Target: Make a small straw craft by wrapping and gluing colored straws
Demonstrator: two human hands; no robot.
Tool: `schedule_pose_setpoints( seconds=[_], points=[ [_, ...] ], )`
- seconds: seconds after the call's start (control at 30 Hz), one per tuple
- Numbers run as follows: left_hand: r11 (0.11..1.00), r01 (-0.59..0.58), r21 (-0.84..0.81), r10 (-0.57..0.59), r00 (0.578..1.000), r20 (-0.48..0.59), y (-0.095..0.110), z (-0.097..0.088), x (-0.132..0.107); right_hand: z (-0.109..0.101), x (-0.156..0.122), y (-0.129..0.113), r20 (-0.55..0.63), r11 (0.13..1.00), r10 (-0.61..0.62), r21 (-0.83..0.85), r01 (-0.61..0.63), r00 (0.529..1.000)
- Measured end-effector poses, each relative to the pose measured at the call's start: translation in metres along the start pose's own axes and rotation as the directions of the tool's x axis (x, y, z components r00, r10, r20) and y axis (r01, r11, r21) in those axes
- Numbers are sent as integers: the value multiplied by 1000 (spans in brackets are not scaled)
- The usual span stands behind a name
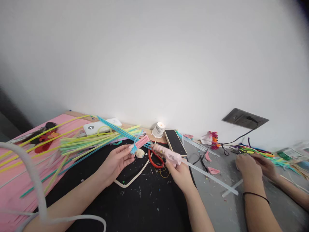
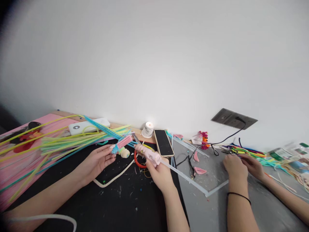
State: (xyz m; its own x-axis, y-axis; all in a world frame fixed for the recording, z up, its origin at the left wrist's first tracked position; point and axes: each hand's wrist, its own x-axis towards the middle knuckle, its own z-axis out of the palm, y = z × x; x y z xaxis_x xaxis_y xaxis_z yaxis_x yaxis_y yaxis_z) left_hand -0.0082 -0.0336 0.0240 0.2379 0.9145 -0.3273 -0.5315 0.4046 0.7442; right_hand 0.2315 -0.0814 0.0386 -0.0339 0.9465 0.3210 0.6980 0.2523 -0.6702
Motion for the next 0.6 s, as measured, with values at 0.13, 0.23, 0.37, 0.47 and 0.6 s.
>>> schedule_pose_setpoints(
  seconds=[0.13,0.23,0.37,0.47,0.6],
  points=[
    [968,-208,138,213,977,-22,0,0,2,-21,5,7,-206,974,114,-171,-150,972],
    [942,-257,218,268,963,-22,-1,0,2,-40,6,22,-270,951,167,-209,-227,948],
    [923,-263,280,276,961,-8,-3,0,2,-64,2,45,-296,865,302,-313,-391,906],
    [907,-270,324,281,960,13,-4,-1,2,-76,-4,52,-350,593,589,-426,-684,728],
    [872,-290,395,301,953,35,-5,-2,3,-78,-11,65,-360,439,690,-480,-759,627]
  ],
)
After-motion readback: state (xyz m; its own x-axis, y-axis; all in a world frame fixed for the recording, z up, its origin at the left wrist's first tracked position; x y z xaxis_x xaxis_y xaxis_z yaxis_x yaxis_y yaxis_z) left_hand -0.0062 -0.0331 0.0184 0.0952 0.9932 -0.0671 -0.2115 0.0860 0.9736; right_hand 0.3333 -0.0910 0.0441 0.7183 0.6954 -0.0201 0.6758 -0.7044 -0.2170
